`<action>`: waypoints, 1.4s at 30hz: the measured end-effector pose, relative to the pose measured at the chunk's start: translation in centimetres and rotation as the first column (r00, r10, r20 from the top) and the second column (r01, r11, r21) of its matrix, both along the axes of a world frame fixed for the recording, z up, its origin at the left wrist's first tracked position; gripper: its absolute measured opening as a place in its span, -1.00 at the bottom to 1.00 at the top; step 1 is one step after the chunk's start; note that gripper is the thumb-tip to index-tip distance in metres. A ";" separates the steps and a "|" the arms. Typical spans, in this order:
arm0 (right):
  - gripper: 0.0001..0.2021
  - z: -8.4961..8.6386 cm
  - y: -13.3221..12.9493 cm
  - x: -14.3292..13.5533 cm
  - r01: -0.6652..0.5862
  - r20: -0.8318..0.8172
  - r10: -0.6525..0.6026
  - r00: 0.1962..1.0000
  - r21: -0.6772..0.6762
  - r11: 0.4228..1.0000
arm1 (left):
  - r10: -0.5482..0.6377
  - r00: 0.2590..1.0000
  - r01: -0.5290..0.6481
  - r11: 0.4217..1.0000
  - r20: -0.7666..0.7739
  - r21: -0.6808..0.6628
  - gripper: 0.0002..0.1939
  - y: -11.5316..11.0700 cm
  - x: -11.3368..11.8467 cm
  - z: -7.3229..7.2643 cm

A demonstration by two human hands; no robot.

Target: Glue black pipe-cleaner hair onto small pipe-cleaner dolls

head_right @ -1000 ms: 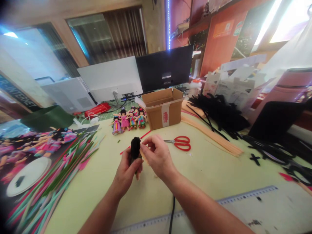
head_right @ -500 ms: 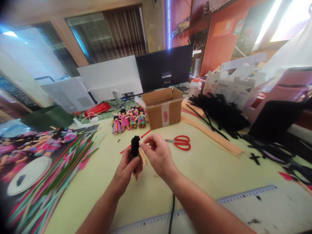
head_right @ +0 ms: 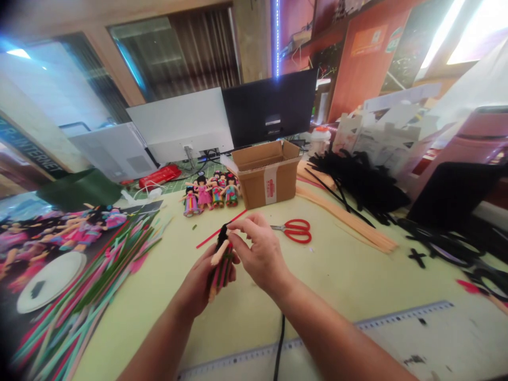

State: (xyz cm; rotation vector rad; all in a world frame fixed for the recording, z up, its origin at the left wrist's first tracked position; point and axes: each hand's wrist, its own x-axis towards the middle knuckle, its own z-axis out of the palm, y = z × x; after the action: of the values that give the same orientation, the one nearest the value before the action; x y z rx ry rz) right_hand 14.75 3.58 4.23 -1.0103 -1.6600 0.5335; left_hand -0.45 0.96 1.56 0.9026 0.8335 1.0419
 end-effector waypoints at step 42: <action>-0.88 -1.5 -1.0 -1.8 -0.371 -0.175 0.328 0.929 -0.473 0.799 | 0.160 0.982 -0.170 0.979 0.097 0.109 -0.63 1.0 -2.5 0.4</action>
State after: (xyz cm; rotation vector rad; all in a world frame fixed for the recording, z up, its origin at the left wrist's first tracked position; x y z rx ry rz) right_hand 12.93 2.53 2.75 -1.0231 -1.6765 1.2942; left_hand -2.95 1.98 1.95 0.8903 0.7899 1.2774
